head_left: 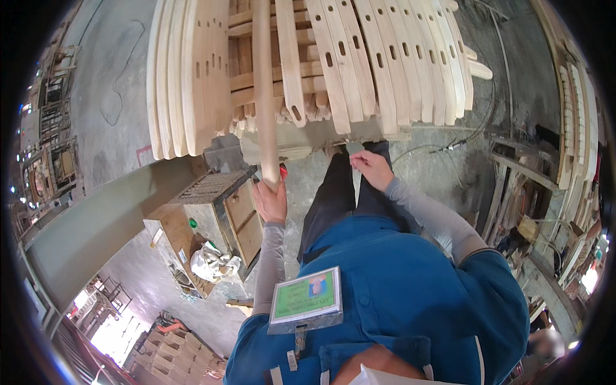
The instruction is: The person applies a liquid finish to stacked wooden chair parts using a brush and a spray gun. They move between stacks, dip the brush into a container, and spray the surfaces of the parts. The person also repositions the stacks and handles the parts by hand.
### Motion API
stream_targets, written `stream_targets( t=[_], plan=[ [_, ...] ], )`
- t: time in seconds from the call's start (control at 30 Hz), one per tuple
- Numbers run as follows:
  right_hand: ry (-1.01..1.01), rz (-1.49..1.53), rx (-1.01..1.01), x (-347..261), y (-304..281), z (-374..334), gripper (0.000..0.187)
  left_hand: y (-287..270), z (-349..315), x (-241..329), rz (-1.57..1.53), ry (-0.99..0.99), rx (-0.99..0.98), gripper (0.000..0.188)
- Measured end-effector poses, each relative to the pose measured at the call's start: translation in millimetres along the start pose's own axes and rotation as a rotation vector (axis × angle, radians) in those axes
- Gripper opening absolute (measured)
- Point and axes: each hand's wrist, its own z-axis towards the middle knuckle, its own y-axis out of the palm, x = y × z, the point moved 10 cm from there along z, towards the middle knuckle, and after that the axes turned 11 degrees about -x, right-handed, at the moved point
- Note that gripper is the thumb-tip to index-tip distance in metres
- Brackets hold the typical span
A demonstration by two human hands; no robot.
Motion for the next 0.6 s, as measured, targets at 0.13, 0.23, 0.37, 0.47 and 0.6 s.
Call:
stream_targets(
  t=[0.13,0.23,0.37,0.47,0.6],
  plan=[
    [0.046,0.086,0.048,17,-7,4,0.019,11,20,-7,-0.834,-0.045,-0.055,0.035],
    [0.064,0.09,0.031,12,-4,4,0.018,55,26,-29,-1.617,-0.309,-0.231,0.026],
    [0.076,0.177,0.076,25,-1,-1,0.017,76,26,-18,-1.777,-0.461,-0.398,0.033],
    [0.035,0.13,0.121,15,-25,2,0.018,70,38,8,-1.836,-0.413,-0.53,0.032],
    [0.117,0.133,0.124,13,-34,-5,0.019,93,31,11,-2.122,-0.36,-0.933,0.027]
  ],
)
